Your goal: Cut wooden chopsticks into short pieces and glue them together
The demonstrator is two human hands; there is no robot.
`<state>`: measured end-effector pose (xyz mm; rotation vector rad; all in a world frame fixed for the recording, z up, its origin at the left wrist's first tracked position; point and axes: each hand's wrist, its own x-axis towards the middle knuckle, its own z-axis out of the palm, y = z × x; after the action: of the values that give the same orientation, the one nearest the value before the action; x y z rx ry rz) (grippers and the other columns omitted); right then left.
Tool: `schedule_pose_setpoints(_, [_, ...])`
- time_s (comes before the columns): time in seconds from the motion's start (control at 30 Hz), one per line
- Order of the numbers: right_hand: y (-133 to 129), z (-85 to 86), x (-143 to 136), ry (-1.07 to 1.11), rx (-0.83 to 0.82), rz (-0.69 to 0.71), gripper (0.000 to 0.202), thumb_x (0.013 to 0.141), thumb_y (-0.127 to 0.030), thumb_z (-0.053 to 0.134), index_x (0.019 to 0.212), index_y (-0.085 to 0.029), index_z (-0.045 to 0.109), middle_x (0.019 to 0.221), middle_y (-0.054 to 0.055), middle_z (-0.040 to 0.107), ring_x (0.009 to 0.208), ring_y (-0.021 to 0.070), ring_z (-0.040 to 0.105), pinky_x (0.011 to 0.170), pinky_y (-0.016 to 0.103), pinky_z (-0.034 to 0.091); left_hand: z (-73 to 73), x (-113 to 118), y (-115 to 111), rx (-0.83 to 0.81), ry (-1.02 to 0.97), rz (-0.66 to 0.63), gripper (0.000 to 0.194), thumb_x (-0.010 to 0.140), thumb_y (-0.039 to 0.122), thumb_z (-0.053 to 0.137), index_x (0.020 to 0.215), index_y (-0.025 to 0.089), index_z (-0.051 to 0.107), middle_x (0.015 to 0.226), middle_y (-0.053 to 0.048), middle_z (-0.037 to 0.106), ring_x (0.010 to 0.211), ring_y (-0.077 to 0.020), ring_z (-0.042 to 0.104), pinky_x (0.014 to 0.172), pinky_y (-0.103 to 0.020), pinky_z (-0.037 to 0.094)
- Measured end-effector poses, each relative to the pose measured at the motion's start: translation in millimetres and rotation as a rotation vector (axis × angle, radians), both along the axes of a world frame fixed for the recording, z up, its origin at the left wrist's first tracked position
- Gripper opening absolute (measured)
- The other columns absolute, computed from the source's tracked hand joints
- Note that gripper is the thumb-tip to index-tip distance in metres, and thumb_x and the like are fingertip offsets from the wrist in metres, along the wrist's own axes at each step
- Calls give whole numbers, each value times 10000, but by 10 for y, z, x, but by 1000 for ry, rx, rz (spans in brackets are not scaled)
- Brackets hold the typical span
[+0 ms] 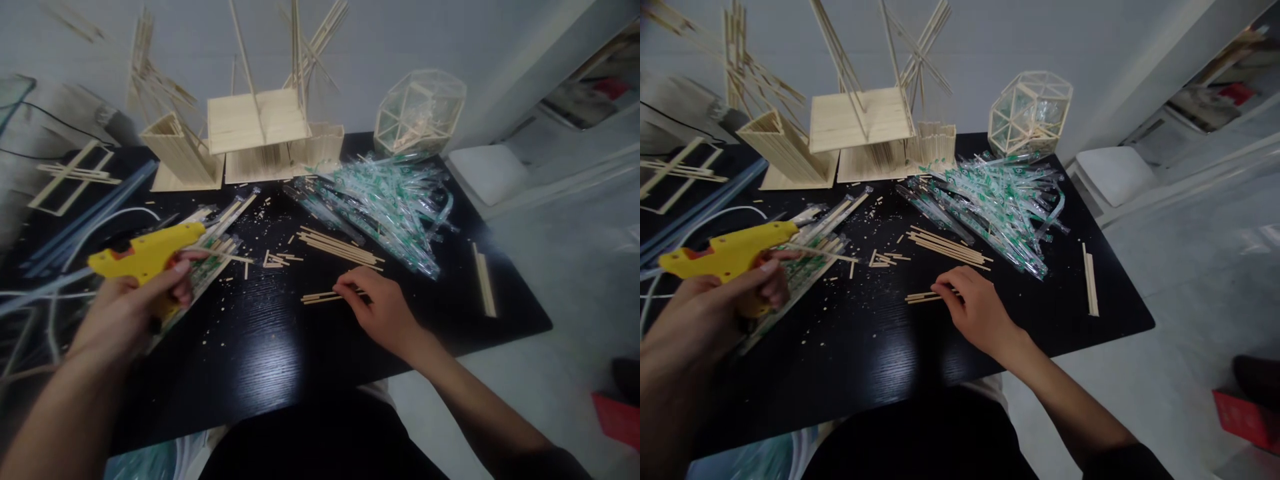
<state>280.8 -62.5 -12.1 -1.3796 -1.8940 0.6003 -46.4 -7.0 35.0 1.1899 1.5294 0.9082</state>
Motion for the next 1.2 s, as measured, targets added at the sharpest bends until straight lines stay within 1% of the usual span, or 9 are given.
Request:
schedule_pose_setpoints(0.03, [-1,7,0,-21,-8,1,155,1015,-222,576,893,-197,668,849,34,691,797,175,672,749,309,535,-15,63,-32,-60,-110,9,234,800,379,790,872,186,678,650,29,639,586,-119,572,523,-198,501])
schedule_pose_setpoints(0.07, [-3,11,0,-41,-14,3,183,1028,-221,548,883,-193,655,826,33,673,774,171,658,724,304,522,-34,136,-72,-118,-160,-3,264,813,383,788,949,175,700,788,-11,723,659,-143,638,545,-212,543])
schedule_pose_setpoints(0.13, [-10,-2,-9,-60,-10,11,193,1032,-223,549,868,-192,646,801,29,655,757,167,641,705,297,509,-80,302,-159,-184,-226,-49,349,831,434,776,1022,148,719,1032,-97,764,877,-227,727,607,-255,616])
schedule_pose_setpoints(0.27, [-50,-116,-64,-55,77,34,88,994,-209,637,921,-201,685,878,38,696,835,180,652,771,322,530,-206,615,-286,-270,-338,-106,463,818,511,778,1067,124,727,1142,-155,751,1034,-300,733,710,-343,675])
schedule_pose_setpoints(0.33, [-75,-187,-95,-88,122,44,50,984,-196,649,993,-197,698,963,65,711,905,205,652,826,368,535,-268,721,-308,-273,-366,-115,472,826,511,773,1101,133,717,1141,-147,747,1087,-314,720,743,-372,681])
schedule_pose_setpoints(0.4, [-94,-242,-115,-124,133,60,93,976,-191,660,1060,-186,697,1030,89,715,955,227,644,861,409,530,-315,788,-311,-263,-375,-121,465,831,502,773,1124,146,711,1159,-135,739,1108,-313,714,753,-378,683])
schedule_pose_setpoints(0.67, [-118,-314,-137,-144,157,96,153,992,-140,617,1115,-176,701,1065,78,740,991,227,627,877,414,504,-408,812,-353,-211,-324,-127,417,856,468,756,1157,182,709,1171,-107,733,1079,-302,725,723,-359,686])
schedule_pose_setpoints(0.83, [-127,-322,-145,-129,179,107,165,998,-124,596,1116,-164,704,1068,89,749,984,220,636,857,401,511,-451,825,-406,-245,-304,-156,438,863,478,744,1191,190,697,1207,-112,734,1118,-319,717,723,-351,688])
schedule_pose_setpoints(1.2, [-74,-283,-114,-2,70,96,126,987,-164,623,1028,-205,735,1000,74,716,943,203,642,842,378,548,-377,869,-450,-268,-227,-173,377,870,456,745,1155,211,721,1211,-89,742,1070,-283,738,748,-322,690])
